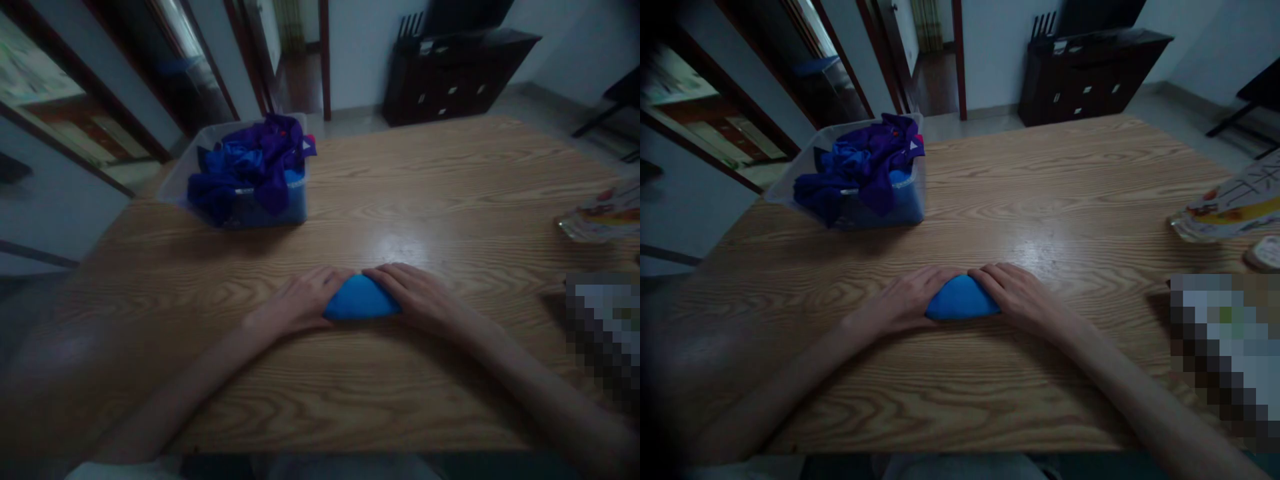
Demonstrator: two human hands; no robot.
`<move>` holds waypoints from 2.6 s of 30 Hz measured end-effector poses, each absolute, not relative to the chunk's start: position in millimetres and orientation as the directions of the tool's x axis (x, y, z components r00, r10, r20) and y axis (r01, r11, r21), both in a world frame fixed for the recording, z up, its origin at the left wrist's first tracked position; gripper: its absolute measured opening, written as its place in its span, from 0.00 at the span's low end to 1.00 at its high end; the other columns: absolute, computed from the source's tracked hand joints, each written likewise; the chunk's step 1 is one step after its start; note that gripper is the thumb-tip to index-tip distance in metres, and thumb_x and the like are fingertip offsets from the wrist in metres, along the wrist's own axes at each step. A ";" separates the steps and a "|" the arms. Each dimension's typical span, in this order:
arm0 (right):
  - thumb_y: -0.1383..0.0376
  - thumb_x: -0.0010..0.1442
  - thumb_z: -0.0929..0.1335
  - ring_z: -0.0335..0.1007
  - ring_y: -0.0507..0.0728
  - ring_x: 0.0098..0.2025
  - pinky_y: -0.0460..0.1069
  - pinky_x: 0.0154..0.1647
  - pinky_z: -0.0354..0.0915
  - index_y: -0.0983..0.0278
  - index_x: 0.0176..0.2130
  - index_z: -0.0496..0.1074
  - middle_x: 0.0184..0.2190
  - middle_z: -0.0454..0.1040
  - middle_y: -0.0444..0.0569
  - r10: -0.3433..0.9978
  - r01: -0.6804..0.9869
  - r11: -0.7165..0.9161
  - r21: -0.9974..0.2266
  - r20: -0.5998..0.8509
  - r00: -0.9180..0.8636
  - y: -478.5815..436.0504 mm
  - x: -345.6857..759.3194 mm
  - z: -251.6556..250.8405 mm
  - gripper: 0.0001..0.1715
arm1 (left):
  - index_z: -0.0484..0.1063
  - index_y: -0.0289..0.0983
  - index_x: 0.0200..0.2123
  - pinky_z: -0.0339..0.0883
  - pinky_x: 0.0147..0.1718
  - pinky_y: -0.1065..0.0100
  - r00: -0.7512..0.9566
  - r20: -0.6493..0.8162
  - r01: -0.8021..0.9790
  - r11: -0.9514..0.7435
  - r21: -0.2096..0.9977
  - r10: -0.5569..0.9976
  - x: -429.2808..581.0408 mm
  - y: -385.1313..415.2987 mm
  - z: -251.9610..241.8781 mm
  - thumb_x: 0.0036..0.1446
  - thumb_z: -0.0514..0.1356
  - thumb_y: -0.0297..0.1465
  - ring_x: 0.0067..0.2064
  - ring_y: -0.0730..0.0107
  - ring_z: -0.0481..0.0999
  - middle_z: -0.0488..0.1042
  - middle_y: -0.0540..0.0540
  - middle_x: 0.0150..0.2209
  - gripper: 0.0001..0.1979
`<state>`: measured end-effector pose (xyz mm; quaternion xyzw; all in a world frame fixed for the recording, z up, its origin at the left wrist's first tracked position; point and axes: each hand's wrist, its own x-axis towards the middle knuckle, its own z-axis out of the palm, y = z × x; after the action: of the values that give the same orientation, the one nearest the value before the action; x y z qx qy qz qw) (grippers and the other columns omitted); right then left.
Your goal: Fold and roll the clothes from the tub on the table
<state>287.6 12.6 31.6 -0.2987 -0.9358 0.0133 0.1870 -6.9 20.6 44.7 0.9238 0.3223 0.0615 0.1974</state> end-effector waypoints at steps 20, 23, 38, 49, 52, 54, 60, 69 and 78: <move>0.57 0.69 0.71 0.74 0.72 0.51 0.64 0.53 0.70 0.72 0.65 0.68 0.52 0.77 0.67 0.609 0.628 0.777 -0.034 0.293 -0.737 13.5 282.9 30.8 0.32 | 0.54 0.26 0.71 0.59 0.72 0.45 0.592 0.013 0.804 -0.592 0.057 0.806 10.5 -9.1 53.6 0.54 0.77 0.37 0.71 0.38 0.66 0.66 0.25 0.69 0.50; 0.54 0.69 0.71 0.72 0.74 0.56 0.67 0.59 0.67 0.73 0.69 0.64 0.56 0.76 0.68 0.623 0.657 0.754 0.012 0.303 -0.721 7.0 279.0 33.0 0.39 | 0.46 0.18 0.74 0.51 0.76 0.45 0.608 0.019 0.793 -0.607 -0.049 0.794 19.3 -20.8 60.1 0.61 0.71 0.37 0.77 0.35 0.55 0.55 0.18 0.75 0.51; 0.58 0.71 0.70 0.74 0.72 0.52 0.64 0.52 0.73 0.75 0.67 0.63 0.54 0.76 0.68 0.627 0.648 0.760 -0.054 0.324 -0.709 7.0 274.0 22.0 0.34 | 0.55 0.30 0.70 0.64 0.69 0.47 0.636 0.090 0.766 -0.641 0.038 0.766 17.1 -9.8 41.6 0.69 0.57 0.25 0.66 0.47 0.72 0.70 0.30 0.65 0.29; 0.41 0.68 0.69 0.78 0.72 0.49 0.62 0.48 0.74 0.73 0.64 0.65 0.52 0.77 0.68 0.757 0.755 0.640 -0.143 0.285 -0.587 -18.1 256.9 33.0 0.44 | 0.53 0.33 0.75 0.50 0.77 0.47 0.688 0.120 0.701 -0.698 0.145 0.716 1.5 15.7 48.1 0.66 0.49 0.17 0.79 0.52 0.51 0.56 0.34 0.76 0.35; 0.34 0.67 0.66 0.79 0.72 0.49 0.63 0.47 0.75 0.72 0.70 0.58 0.53 0.78 0.68 0.768 0.739 0.634 -0.229 0.303 -0.565 -27.7 251.7 31.5 0.54 | 0.43 0.34 0.78 0.49 0.77 0.45 0.589 0.186 0.741 -0.617 0.263 0.786 -3.3 16.2 38.8 0.63 0.48 0.16 0.81 0.55 0.41 0.46 0.32 0.80 0.41; 0.35 0.69 0.64 0.79 0.72 0.51 0.64 0.50 0.75 0.71 0.72 0.55 0.54 0.78 0.68 0.750 0.697 0.658 -0.284 0.328 -0.574 -31.1 250.4 28.4 0.53 | 0.39 0.34 0.79 0.48 0.77 0.44 0.511 0.201 0.746 -0.547 0.381 0.836 -5.7 13.3 31.8 0.65 0.46 0.17 0.81 0.57 0.40 0.42 0.32 0.80 0.41; 0.48 0.77 0.60 0.77 0.68 0.56 0.64 0.57 0.75 0.66 0.69 0.60 0.57 0.74 0.65 0.844 0.653 0.537 -0.534 0.333 -0.421 -24.0 253.6 22.5 0.32 | 0.44 0.45 0.79 0.49 0.77 0.48 0.251 0.100 0.571 -0.231 0.788 0.963 -0.6 -6.2 18.5 0.74 0.45 0.27 0.81 0.64 0.43 0.42 0.43 0.81 0.33; 0.50 0.79 0.59 0.51 0.69 0.79 0.70 0.75 0.59 0.58 0.81 0.35 0.79 0.47 0.62 0.876 0.626 0.474 -0.619 0.256 -0.410 -12.2 242.0 -0.3 0.44 | 0.32 0.43 0.80 0.44 0.78 0.47 0.103 -0.073 0.559 0.003 0.829 0.992 32.6 -22.6 17.4 0.79 0.44 0.46 0.81 0.61 0.38 0.35 0.42 0.82 0.36; 0.52 0.79 0.57 0.51 0.69 0.79 0.69 0.75 0.59 0.61 0.81 0.27 0.80 0.45 0.63 0.821 0.624 0.566 -0.539 0.306 -0.481 -15.1 236.0 -4.6 0.46 | 0.27 0.46 0.80 0.39 0.79 0.47 0.131 -0.058 0.551 -0.024 0.834 0.990 48.9 -23.6 14.7 0.78 0.44 0.46 0.81 0.61 0.32 0.29 0.44 0.82 0.37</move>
<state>236.0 -15.1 -4.6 -0.4293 -0.8415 0.1803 0.2741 48.9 -23.6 14.7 0.6526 0.5900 0.2936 0.3738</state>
